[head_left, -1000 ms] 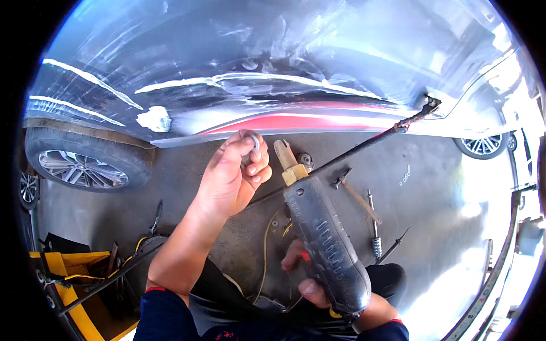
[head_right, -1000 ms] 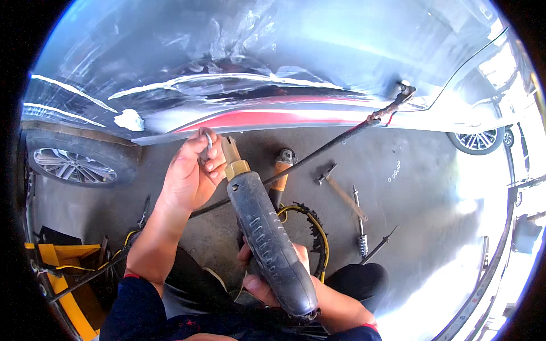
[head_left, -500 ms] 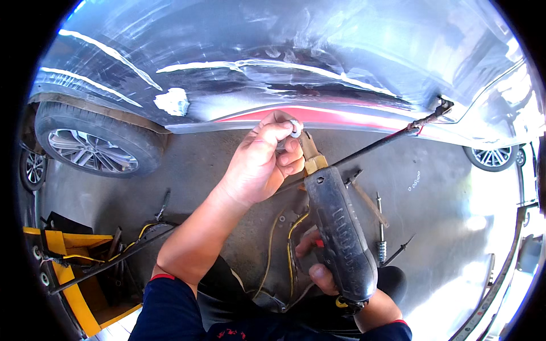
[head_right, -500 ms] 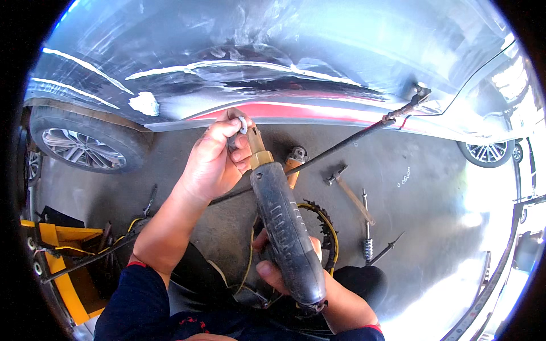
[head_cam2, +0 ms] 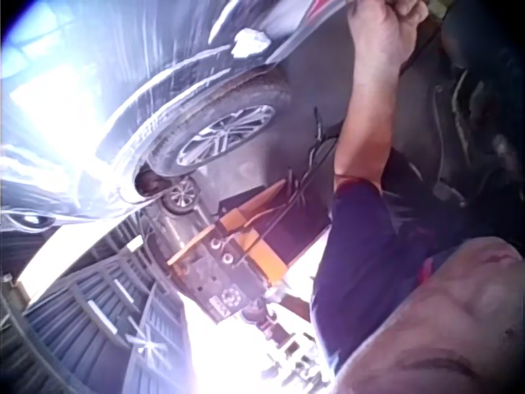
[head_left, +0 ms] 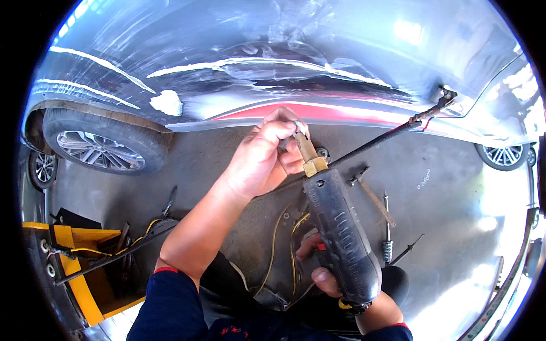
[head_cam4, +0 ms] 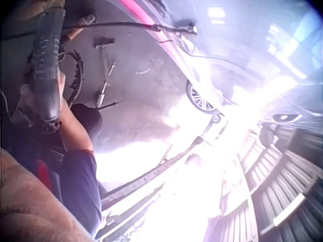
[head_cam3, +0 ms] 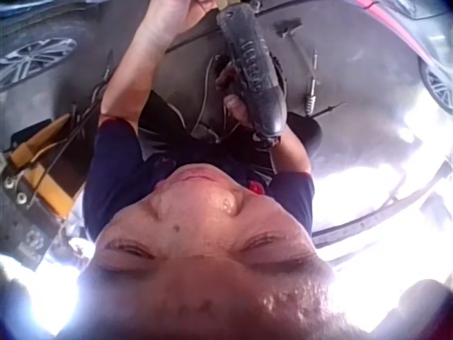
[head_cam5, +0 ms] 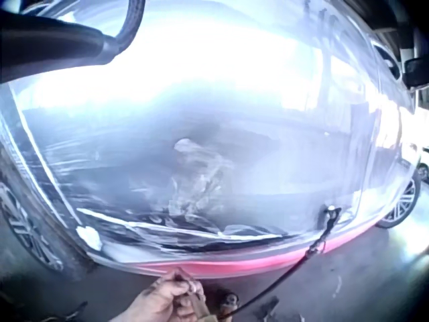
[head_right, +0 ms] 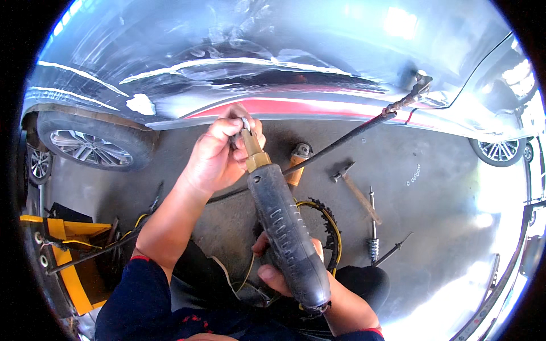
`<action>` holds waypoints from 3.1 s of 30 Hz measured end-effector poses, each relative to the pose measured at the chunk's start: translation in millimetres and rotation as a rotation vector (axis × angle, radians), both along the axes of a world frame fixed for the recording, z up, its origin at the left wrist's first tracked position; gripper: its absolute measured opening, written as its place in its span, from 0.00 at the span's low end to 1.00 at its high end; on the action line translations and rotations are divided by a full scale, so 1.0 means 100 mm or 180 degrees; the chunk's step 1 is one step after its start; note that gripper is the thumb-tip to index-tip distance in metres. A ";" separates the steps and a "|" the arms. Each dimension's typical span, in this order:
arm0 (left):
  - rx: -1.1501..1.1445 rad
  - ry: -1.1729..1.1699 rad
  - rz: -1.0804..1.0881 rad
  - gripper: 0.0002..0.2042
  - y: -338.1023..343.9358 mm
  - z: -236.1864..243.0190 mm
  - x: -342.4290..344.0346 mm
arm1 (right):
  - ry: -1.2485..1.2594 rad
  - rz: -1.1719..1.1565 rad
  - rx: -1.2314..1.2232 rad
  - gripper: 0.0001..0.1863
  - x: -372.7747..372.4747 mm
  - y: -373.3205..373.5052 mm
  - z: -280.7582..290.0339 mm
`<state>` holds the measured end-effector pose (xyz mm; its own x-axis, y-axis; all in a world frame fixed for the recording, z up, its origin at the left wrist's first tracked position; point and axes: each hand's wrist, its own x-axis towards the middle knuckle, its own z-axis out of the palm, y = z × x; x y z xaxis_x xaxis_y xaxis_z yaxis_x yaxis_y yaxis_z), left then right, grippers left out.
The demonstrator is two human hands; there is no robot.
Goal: The person attaches washers to the surface of a dented car door using a spot welder, pulls the washers with a slide hammer to straighten the dent, and uses a screwdriver to lever specific points.
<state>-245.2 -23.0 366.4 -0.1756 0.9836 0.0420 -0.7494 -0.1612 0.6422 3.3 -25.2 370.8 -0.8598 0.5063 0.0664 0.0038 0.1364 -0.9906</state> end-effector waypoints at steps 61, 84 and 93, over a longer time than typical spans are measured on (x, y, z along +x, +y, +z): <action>0.0174 -0.0604 0.1134 0.08 0.51 0.34 0.30 | -0.0256 -0.1039 -0.0028 0.20 -0.55 0.11 0.34; -0.0456 -0.0787 0.0688 0.13 0.52 0.46 0.20 | -0.0076 -0.1467 -0.0397 0.25 -0.55 0.11 0.52; -0.0339 -0.0823 0.0677 0.13 0.50 0.46 0.19 | -0.0321 -0.1584 -0.0488 0.22 -0.51 0.06 0.75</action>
<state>-226.6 27.1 412.5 -0.3683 0.9203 -0.1316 -0.8463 -0.2733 0.4573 -47.5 -19.1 445.9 -0.5112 0.8522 -0.1110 0.1274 -0.0526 -0.9905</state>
